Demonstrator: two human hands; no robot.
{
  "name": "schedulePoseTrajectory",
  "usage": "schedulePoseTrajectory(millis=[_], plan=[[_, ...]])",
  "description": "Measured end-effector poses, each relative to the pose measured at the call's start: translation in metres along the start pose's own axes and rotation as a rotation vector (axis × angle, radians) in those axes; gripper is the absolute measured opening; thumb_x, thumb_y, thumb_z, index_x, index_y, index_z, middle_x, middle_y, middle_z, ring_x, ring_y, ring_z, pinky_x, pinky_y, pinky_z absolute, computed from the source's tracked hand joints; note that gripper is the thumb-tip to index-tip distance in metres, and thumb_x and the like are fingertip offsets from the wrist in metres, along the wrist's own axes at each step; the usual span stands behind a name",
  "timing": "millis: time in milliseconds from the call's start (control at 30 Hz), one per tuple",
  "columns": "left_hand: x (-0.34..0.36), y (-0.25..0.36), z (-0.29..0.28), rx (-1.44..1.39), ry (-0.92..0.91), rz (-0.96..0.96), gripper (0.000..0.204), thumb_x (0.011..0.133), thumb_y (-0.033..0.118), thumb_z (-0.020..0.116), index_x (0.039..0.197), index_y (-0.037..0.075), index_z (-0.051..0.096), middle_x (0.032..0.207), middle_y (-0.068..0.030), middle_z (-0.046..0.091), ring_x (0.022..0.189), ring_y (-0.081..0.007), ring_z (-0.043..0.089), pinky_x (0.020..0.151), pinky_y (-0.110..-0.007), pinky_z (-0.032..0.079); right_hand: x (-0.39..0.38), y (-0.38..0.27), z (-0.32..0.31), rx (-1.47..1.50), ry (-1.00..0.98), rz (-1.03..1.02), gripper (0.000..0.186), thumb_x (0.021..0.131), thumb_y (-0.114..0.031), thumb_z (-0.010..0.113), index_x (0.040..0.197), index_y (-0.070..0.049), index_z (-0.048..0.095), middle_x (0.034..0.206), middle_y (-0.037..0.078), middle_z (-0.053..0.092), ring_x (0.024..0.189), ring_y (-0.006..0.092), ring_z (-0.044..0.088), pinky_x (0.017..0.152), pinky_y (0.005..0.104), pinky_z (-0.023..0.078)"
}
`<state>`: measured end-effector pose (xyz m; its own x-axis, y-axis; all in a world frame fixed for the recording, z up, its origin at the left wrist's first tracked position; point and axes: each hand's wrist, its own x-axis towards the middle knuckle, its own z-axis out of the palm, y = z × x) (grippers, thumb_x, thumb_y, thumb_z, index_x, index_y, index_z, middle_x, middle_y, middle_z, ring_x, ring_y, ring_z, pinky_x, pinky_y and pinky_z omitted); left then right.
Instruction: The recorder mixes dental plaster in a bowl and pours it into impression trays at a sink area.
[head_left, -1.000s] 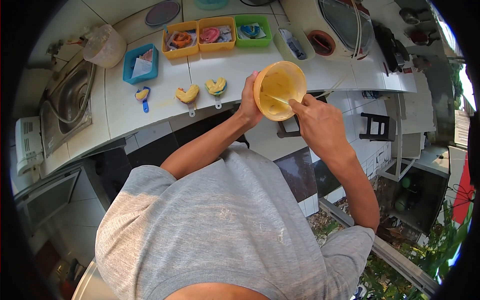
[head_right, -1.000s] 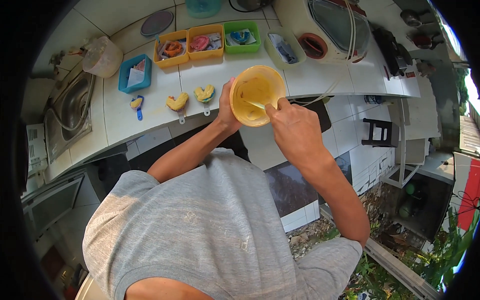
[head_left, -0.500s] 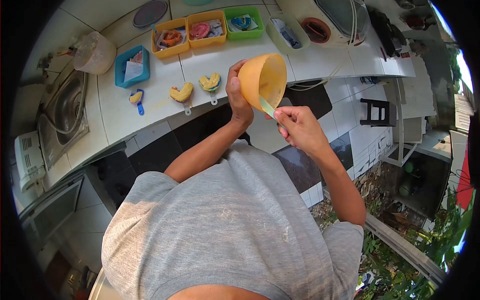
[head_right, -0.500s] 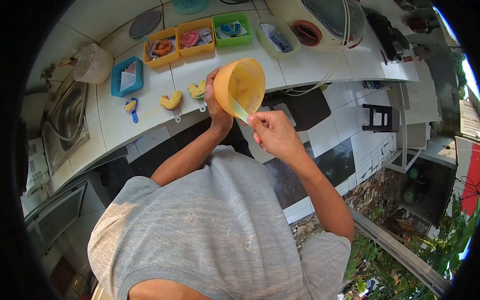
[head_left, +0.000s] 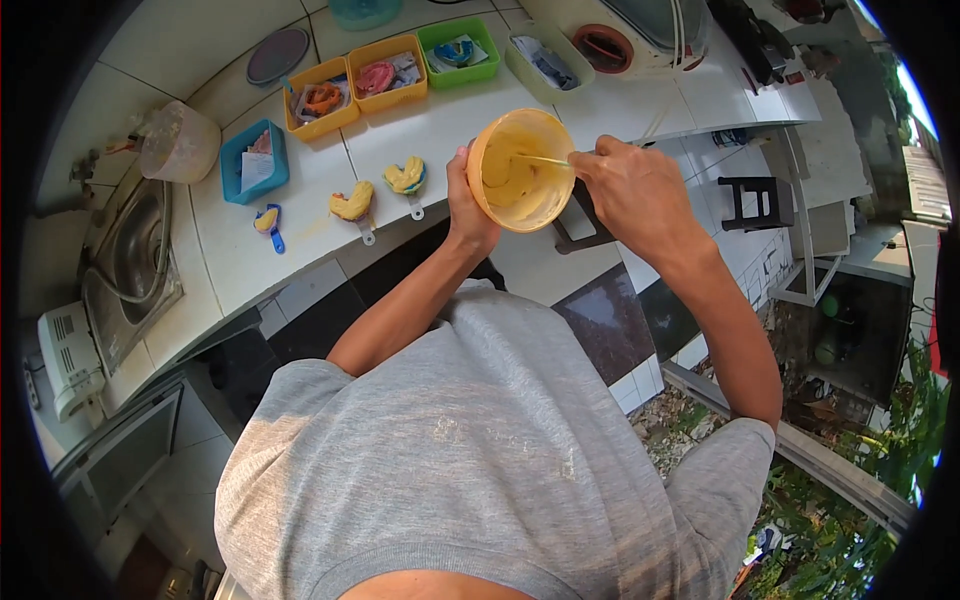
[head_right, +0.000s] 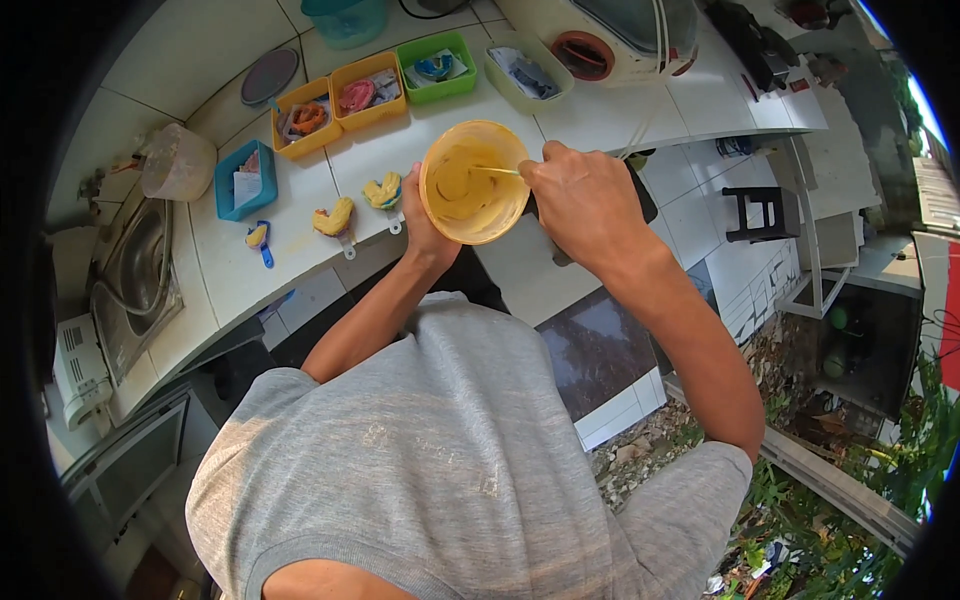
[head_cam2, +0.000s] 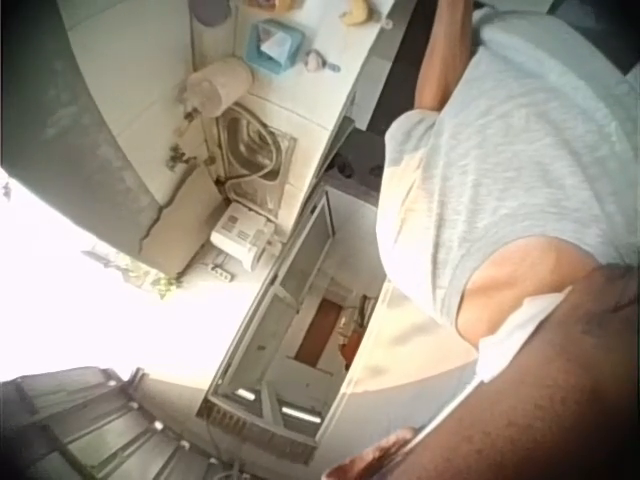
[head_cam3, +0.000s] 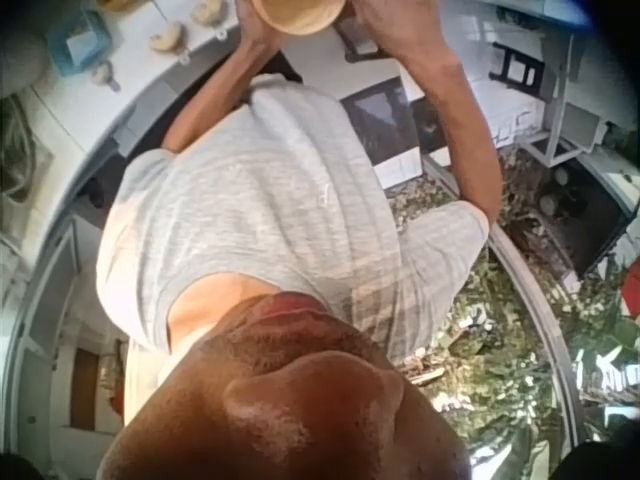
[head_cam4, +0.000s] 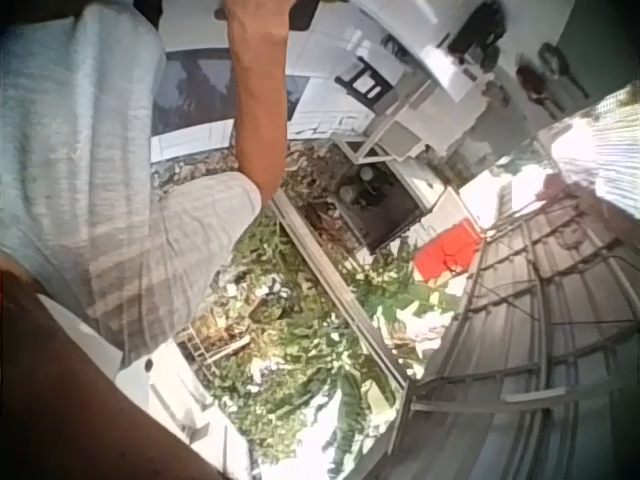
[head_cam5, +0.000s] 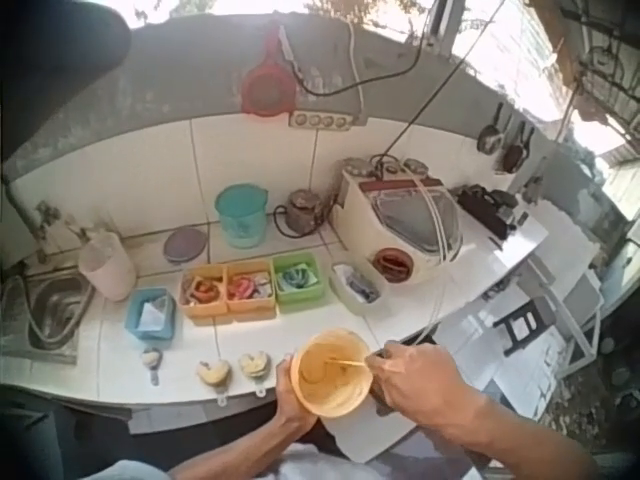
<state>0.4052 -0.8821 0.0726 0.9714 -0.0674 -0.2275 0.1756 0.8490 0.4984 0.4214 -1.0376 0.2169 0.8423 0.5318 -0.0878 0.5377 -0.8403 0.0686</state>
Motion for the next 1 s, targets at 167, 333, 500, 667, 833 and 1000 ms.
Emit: schedulePoseTrajectory(millis=[167,333,500,667,833,1000], plan=[[-0.002,0.005,-0.001,-0.024,-0.073,-0.041,0.055,0.098,0.046,0.024,0.128,0.006,0.048,0.125,-0.0097,0.057,0.114,-0.0220,0.056,0.099,-0.038,0.044,-0.002,-0.005,0.001,0.119,0.067,-0.195,0.011,0.074,-0.004,0.060,0.083,-0.002,0.067,0.078,0.015,0.062,0.066,0.0314,0.066,0.058,0.0408,0.054],[-0.002,0.005,0.000,0.032,-0.048,-0.026,0.056,0.098,0.046,0.024,0.130,0.006,0.048,0.125,-0.0099,0.057,0.115,-0.0224,0.056,0.099,-0.039,0.044,-0.005,-0.010,0.007,0.140,0.008,-0.185,0.010,0.074,-0.001,0.059,0.080,-0.001,0.066,0.078,0.015,0.063,0.067,0.0315,0.067,0.060,0.0411,0.055],[-0.002,0.005,-0.003,0.074,-0.050,-0.054,0.056,0.098,0.046,0.024,0.130,0.006,0.047,0.125,-0.0106,0.057,0.114,-0.0233,0.056,0.099,-0.039,0.045,-0.002,-0.007,0.006,0.103,0.037,-0.116,0.009,0.075,-0.002,0.059,0.079,-0.001,0.067,0.080,0.015,0.063,0.069,0.0322,0.067,0.062,0.0412,0.055],[-0.002,0.012,-0.009,0.041,-0.148,-0.151,0.056,0.098,0.045,0.024,0.133,0.006,0.046,0.125,-0.0112,0.057,0.115,-0.0241,0.056,0.100,-0.041,0.045,-0.003,0.005,0.004,-0.016,0.068,-0.123,0.013,0.077,-0.005,0.060,0.086,-0.004,0.069,0.085,0.013,0.062,0.074,0.0273,0.068,0.062,0.0374,0.055],[0.007,0.016,-0.010,0.085,-0.193,-0.388,0.052,0.099,0.042,0.028,0.133,0.007,0.046,0.125,-0.0111,0.057,0.113,-0.0250,0.058,0.099,-0.042,0.046,-0.009,-0.010,-0.011,-0.120,-0.084,-0.413,0.025,0.081,-0.012,0.061,0.105,-0.012,0.069,0.096,0.005,0.058,0.087,0.0200,0.062,0.066,0.0326,0.053],[0.012,0.016,-0.017,0.110,-0.212,-0.773,0.049,0.101,0.039,0.029,0.133,0.005,0.045,0.126,-0.0126,0.057,0.111,-0.0236,0.060,0.097,-0.042,0.050,0.021,0.004,-0.019,-0.204,0.147,-0.713,0.016,0.080,-0.014,0.060,0.093,-0.010,0.069,0.092,0.005,0.058,0.083,0.0195,0.063,0.065,0.0316,0.053]])
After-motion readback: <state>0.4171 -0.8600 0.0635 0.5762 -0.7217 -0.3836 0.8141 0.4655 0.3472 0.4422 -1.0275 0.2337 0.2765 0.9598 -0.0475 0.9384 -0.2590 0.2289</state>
